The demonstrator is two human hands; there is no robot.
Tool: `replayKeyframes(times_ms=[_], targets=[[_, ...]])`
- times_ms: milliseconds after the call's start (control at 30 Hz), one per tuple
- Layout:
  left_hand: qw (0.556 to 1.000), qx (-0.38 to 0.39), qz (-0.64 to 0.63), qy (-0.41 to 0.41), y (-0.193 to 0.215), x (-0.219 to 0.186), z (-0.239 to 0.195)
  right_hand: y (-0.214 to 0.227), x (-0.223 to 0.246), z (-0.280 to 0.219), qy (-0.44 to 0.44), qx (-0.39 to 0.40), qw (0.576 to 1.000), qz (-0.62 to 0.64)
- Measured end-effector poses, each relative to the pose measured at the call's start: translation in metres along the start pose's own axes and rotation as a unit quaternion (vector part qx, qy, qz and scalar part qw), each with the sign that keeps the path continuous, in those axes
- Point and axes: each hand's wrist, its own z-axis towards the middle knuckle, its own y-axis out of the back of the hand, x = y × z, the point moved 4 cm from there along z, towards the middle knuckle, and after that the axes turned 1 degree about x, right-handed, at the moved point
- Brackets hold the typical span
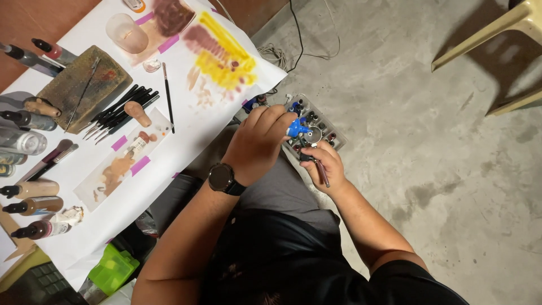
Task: The person is using an airbrush to paint a small model head, including paint preparation and testing the spray on paper.
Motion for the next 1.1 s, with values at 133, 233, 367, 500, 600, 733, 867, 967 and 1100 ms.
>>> replayKeyframes(times_ms=[133,233,367,500,600,733,867,967,1100], targets=[[0.998,-0.018,0.054,-0.012,0.008,-0.006,0.009,-0.002,0.001,0.000,0.002,0.003,1.000,-0.001],[0.996,-0.045,0.075,-0.027,0.017,-0.011,0.013,-0.002,0.002,0.001,0.007,0.002,1.000,0.002],[0.991,-0.066,0.108,-0.040,0.026,-0.015,0.017,-0.002,0.004,0.002,0.009,0.005,1.000,0.007],[0.986,-0.087,0.135,-0.054,0.032,-0.018,0.019,-0.002,-0.003,-0.004,0.012,0.005,1.000,0.007],[0.986,-0.079,0.130,-0.064,0.030,-0.017,0.019,-0.002,0.000,-0.003,0.010,0.008,1.000,0.007],[0.984,-0.084,0.142,-0.070,0.029,-0.017,0.020,-0.002,-0.001,-0.003,0.014,0.007,1.000,0.005],[0.981,-0.085,0.153,-0.077,0.025,-0.017,0.020,-0.003,-0.003,-0.005,0.018,0.006,1.000,0.007],[0.981,-0.080,0.156,-0.079,0.024,-0.018,0.020,-0.002,-0.005,-0.008,0.019,0.004,1.000,0.007],[0.983,-0.070,0.146,-0.083,0.025,-0.019,0.019,-0.001,-0.005,-0.008,0.019,0.002,1.000,0.011]])
